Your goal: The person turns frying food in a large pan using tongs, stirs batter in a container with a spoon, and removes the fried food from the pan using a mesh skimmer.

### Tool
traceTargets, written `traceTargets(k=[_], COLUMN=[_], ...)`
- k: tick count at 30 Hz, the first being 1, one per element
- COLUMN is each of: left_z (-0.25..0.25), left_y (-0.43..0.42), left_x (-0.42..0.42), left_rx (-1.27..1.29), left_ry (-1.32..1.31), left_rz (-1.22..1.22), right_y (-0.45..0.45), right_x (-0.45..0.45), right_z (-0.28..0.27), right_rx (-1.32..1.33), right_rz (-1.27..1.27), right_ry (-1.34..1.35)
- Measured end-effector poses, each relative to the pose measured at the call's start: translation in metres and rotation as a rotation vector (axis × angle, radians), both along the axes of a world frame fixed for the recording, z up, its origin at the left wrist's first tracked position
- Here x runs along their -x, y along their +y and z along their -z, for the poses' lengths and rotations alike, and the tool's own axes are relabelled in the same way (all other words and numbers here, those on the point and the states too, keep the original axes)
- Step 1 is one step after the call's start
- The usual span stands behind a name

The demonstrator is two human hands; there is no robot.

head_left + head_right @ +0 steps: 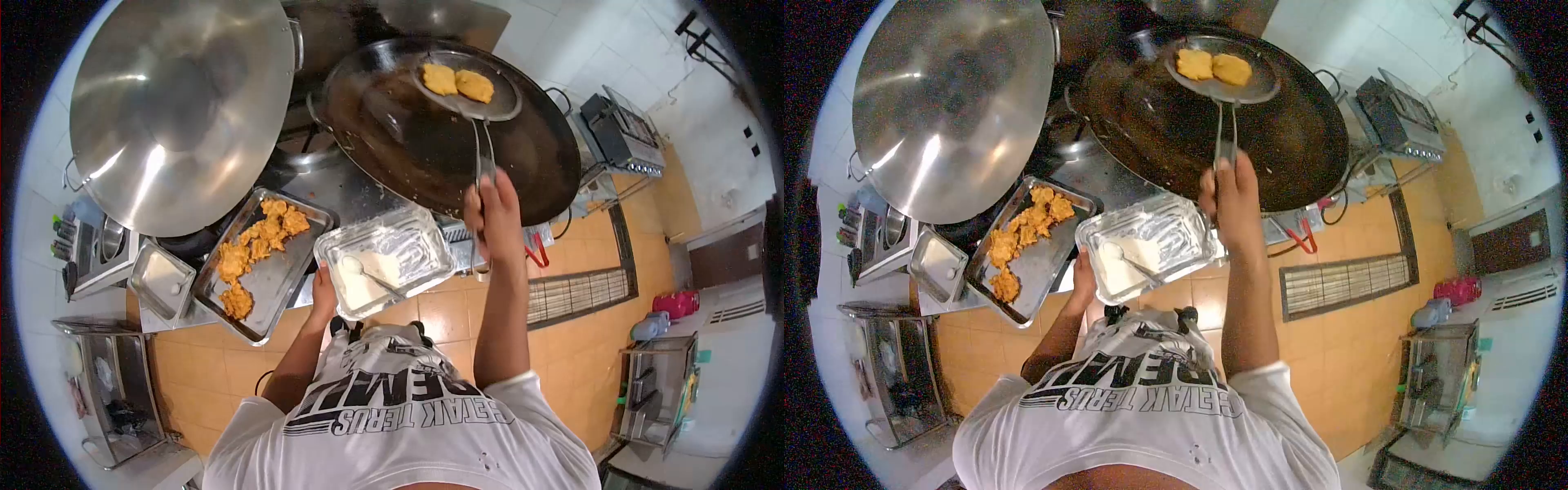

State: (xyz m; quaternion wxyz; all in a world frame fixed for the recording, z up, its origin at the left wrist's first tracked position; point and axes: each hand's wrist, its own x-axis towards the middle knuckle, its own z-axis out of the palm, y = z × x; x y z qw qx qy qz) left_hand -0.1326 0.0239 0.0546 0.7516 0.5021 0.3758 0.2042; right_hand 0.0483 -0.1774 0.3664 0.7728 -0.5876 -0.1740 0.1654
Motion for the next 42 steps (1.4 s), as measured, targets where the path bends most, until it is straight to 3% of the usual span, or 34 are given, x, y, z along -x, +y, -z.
traceTargets(k=[3,7,10,14,17,20,23,25,29,34,42], left_z=[0.012,0.011,0.004,-0.004,0.003,0.028,0.01,0.01,0.009,0.034,0.01], left_y=[0.002,0.005,0.0,0.003,0.001,0.004,-0.002,0.0,0.001,0.002,-0.007], left_x=[-0.002,0.003,-0.002,0.004,0.002,0.002,0.003,0.001,0.002,0.0,0.001], left_rx=[-0.177,0.008,-0.212,-0.099,-0.171,-0.014,-0.241,-0.211,-0.14,-0.229,-0.206], left_ry=[0.069,-0.05,0.051,0.053,0.097,-0.071,0.12,0.125,0.139,0.193,0.166], left_rz=[-0.052,0.087,-0.05,0.088,-0.004,0.0,-0.052,-0.049,0.004,-0.054,-0.052], right_y=[-0.009,-0.005,-0.014,-0.007,-0.026,-0.047,-0.076,-0.087,-0.102,-0.088,-0.034], right_x=[0.013,0.002,0.015,-0.002,0.019,0.058,0.085,0.103,0.125,0.134,0.125], right_z=[0.001,-0.003,0.005,0.011,0.02,-0.007,-0.013,-0.023,-0.034,-0.032,0.041], right_rx=[0.035,0.018,0.06,-0.005,0.004,0.149,0.194,0.261,0.245,0.345,0.436], right_rz=[-0.012,0.023,0.034,0.043,0.017,0.127,0.101,0.102,-0.095,-0.371,-0.899], right_ry=[0.025,0.04,0.088,0.117,0.105,0.189,0.173,0.142,0.14,0.209,0.143])
